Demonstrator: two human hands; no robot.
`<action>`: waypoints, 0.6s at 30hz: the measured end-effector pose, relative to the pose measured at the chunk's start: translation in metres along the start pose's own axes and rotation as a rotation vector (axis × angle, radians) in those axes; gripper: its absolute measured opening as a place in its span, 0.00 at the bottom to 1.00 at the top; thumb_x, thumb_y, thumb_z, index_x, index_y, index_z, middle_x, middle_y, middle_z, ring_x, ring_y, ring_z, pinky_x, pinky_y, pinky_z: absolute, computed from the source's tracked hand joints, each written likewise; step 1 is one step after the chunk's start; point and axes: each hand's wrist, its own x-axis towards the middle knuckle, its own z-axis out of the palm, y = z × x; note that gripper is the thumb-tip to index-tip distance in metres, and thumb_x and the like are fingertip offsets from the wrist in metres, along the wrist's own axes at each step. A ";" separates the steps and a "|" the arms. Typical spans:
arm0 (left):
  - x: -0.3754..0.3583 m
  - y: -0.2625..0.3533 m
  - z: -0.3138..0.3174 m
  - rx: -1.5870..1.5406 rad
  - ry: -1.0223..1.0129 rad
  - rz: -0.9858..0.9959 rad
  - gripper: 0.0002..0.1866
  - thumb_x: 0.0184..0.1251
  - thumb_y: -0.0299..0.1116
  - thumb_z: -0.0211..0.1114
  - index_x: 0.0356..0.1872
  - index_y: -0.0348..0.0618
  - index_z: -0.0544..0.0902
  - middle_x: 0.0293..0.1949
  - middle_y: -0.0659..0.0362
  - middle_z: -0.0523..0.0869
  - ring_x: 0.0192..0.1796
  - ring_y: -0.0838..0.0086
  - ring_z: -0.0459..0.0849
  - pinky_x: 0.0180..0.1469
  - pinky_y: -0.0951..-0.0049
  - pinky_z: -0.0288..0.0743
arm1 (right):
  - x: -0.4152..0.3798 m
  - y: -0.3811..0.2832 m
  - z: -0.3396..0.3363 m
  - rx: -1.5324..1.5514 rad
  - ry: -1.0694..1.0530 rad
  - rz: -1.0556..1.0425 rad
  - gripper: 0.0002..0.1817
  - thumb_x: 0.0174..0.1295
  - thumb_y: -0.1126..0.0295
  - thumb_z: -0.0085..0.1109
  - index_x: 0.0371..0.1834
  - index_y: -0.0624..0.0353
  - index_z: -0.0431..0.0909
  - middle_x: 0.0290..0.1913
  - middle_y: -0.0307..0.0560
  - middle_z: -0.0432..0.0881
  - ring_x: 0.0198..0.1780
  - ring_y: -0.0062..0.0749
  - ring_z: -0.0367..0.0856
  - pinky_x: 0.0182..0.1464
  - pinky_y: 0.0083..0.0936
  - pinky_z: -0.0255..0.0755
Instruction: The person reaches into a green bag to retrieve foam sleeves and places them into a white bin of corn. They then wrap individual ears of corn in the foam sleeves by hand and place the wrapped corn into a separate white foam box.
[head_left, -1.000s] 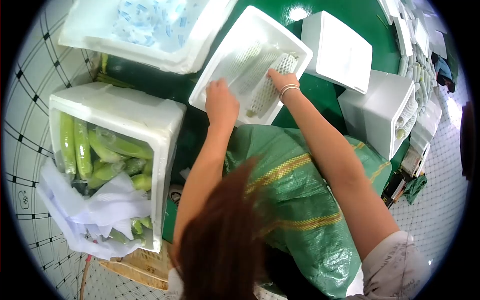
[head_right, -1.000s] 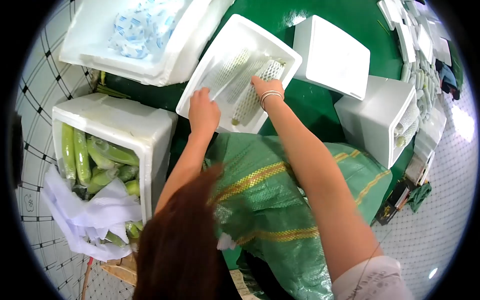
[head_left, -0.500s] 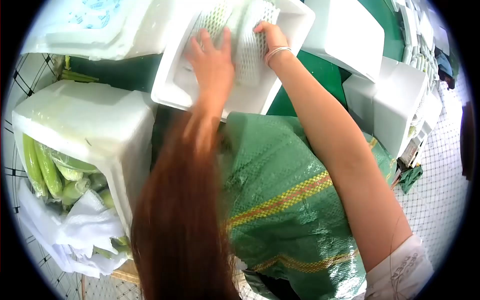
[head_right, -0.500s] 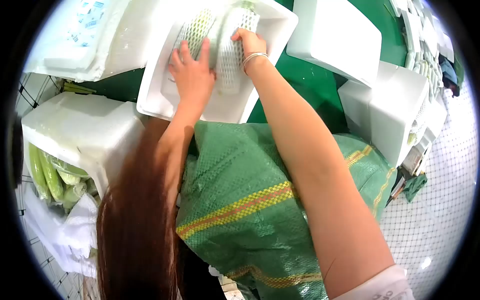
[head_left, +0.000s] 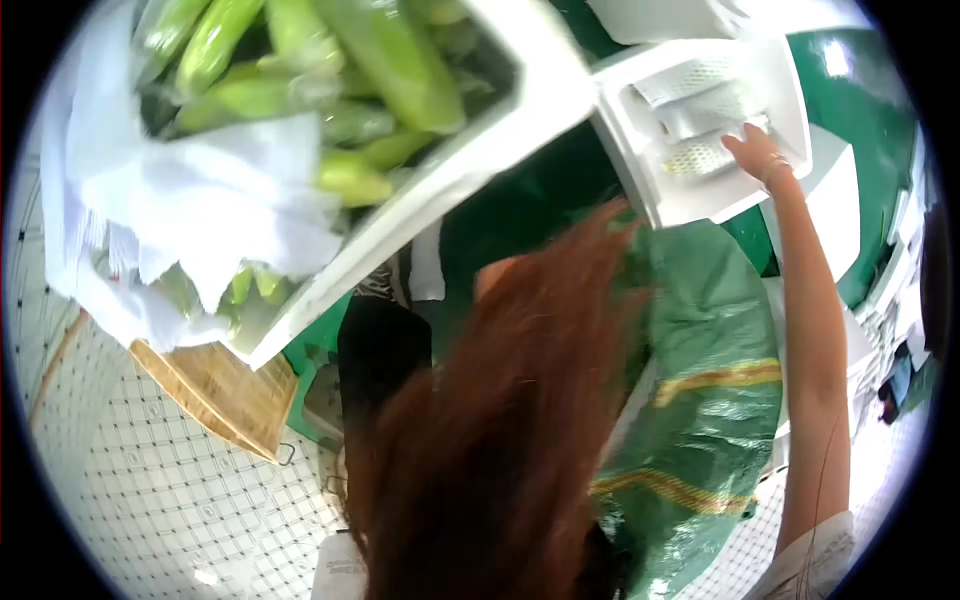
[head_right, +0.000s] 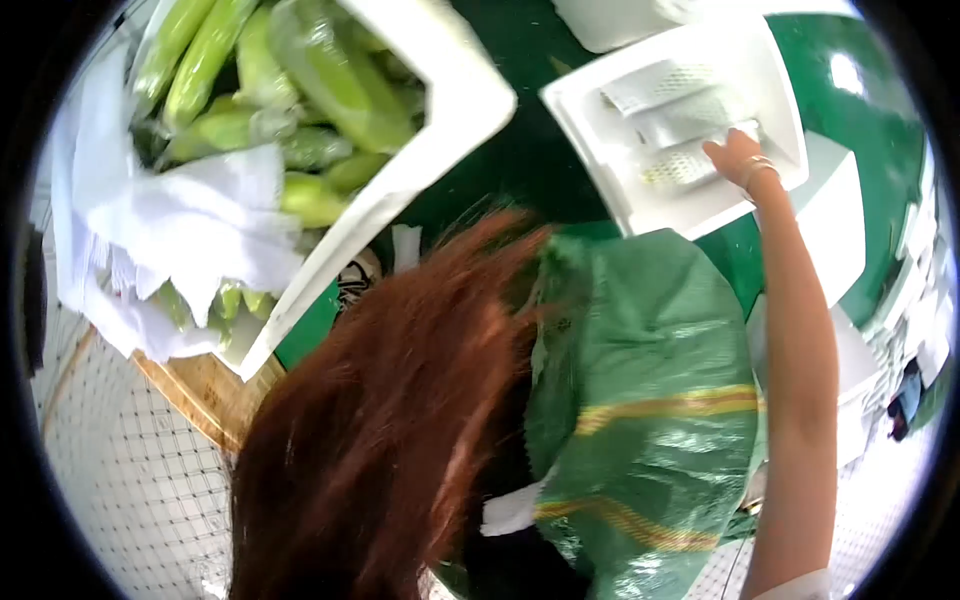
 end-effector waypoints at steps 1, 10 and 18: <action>-0.008 -0.024 -0.020 0.102 0.085 -0.115 0.20 0.57 0.31 0.63 0.51 0.34 0.75 0.42 0.46 0.80 0.44 0.53 0.79 0.50 0.61 0.74 | -0.051 -0.031 -0.035 0.197 0.164 -0.181 0.28 0.62 0.57 0.54 0.60 0.64 0.68 0.52 0.59 0.78 0.54 0.44 0.77 0.54 0.32 0.71; -0.096 -0.244 -0.047 0.708 -0.199 -0.917 0.19 0.56 0.35 0.65 0.45 0.31 0.77 0.36 0.44 0.83 0.39 0.53 0.83 0.44 0.55 0.77 | -0.266 -0.186 -0.097 0.518 -0.048 -0.828 0.15 0.55 0.79 0.57 0.47 0.65 0.75 0.35 0.51 0.80 0.39 0.40 0.80 0.43 0.27 0.73; -0.009 0.046 -0.181 -0.964 -0.614 -0.894 0.21 0.56 0.26 0.62 0.53 0.40 0.72 0.44 0.60 0.78 0.48 0.74 0.77 0.53 0.72 0.71 | -0.336 -0.250 -0.125 0.718 -0.123 -1.050 0.34 0.51 0.78 0.63 0.65 0.54 0.65 0.59 0.53 0.68 0.56 0.50 0.71 0.56 0.36 0.70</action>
